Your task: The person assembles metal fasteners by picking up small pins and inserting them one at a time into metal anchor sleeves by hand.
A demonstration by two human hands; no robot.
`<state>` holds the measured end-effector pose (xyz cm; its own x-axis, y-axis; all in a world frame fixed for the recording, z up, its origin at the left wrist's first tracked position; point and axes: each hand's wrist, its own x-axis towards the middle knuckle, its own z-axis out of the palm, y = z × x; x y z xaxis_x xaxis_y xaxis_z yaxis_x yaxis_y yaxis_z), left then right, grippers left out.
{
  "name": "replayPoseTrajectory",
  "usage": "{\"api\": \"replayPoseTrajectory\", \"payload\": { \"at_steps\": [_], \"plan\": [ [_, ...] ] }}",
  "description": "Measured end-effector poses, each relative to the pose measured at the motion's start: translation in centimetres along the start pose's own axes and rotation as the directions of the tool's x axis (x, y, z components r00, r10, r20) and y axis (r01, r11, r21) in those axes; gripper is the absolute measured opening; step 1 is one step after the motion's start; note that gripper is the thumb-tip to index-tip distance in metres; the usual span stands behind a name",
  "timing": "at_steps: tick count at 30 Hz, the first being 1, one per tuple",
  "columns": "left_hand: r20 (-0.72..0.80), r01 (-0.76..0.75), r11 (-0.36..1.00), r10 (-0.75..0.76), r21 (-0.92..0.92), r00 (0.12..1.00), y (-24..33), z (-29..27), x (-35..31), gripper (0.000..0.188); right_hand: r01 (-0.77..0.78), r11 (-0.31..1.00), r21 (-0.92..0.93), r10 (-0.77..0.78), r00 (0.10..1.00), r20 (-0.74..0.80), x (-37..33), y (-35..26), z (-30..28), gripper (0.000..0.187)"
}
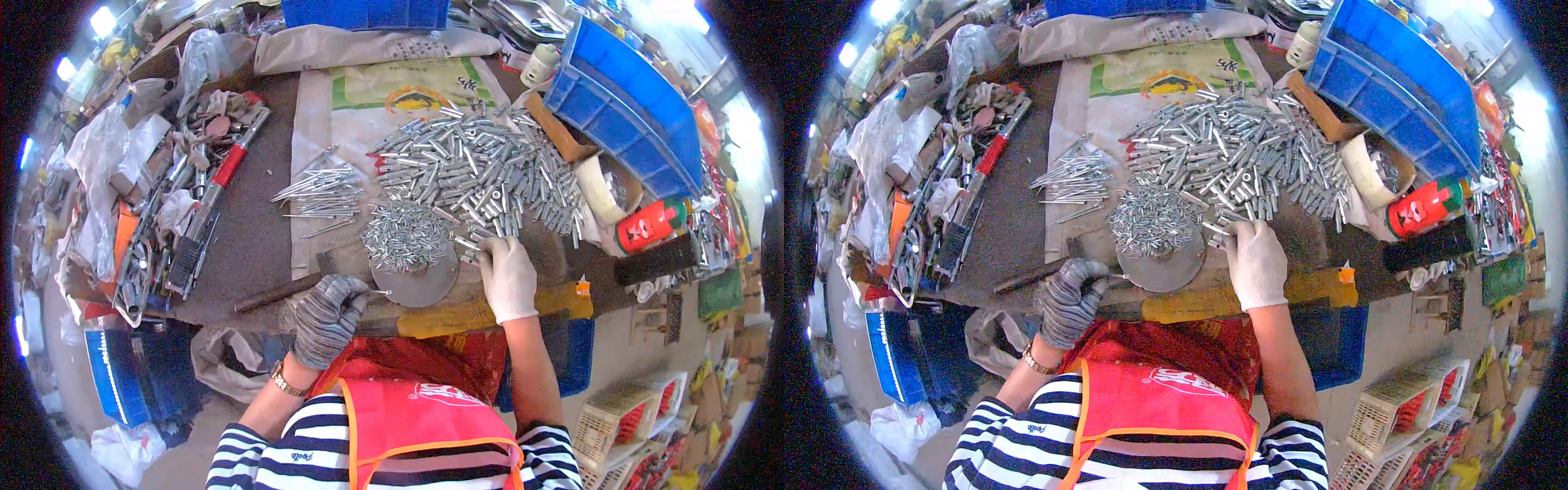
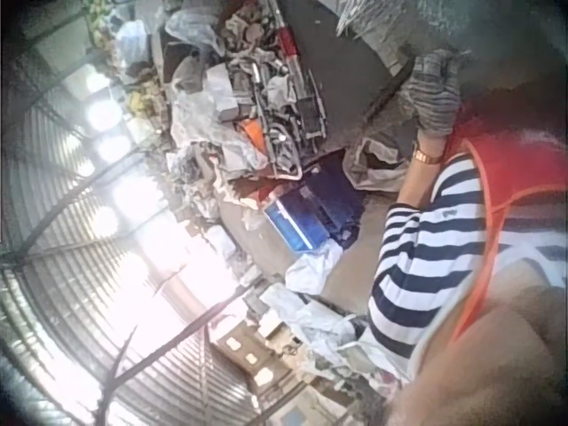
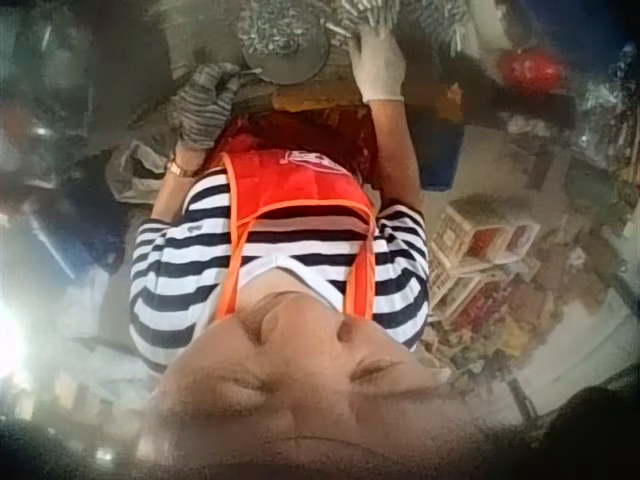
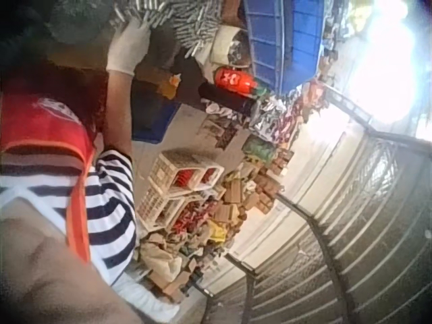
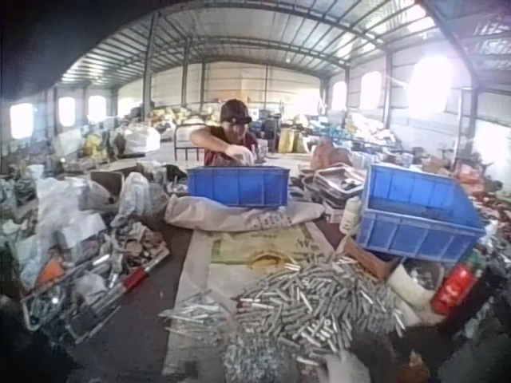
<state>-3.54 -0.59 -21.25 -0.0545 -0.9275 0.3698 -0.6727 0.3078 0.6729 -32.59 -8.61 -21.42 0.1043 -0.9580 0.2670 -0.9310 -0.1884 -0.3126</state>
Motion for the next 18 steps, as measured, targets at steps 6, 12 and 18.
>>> {"api": "replayPoseTrajectory", "payload": {
  "at_steps": [6,12,18],
  "plan": [
    [0.045,-0.011,1.0,0.011,-0.007,0.999,0.3,-0.2,0.5,0.02,0.0,0.987,0.163,0.025,0.988,-0.153,-2.5,-0.8,-0.1,0.016],
    [0.161,-0.083,0.973,0.049,0.213,0.986,1.3,-0.2,1.5,0.02,0.045,0.93,0.365,-0.043,0.999,-0.012,-6.4,-4.6,0.4,0.016],
    [0.285,-0.065,0.952,-0.025,0.299,0.958,1.2,0.8,1.8,0.02,0.082,0.939,0.334,-0.088,0.996,0.002,-5.7,-5.3,-0.3,0.02]
  ]
}}
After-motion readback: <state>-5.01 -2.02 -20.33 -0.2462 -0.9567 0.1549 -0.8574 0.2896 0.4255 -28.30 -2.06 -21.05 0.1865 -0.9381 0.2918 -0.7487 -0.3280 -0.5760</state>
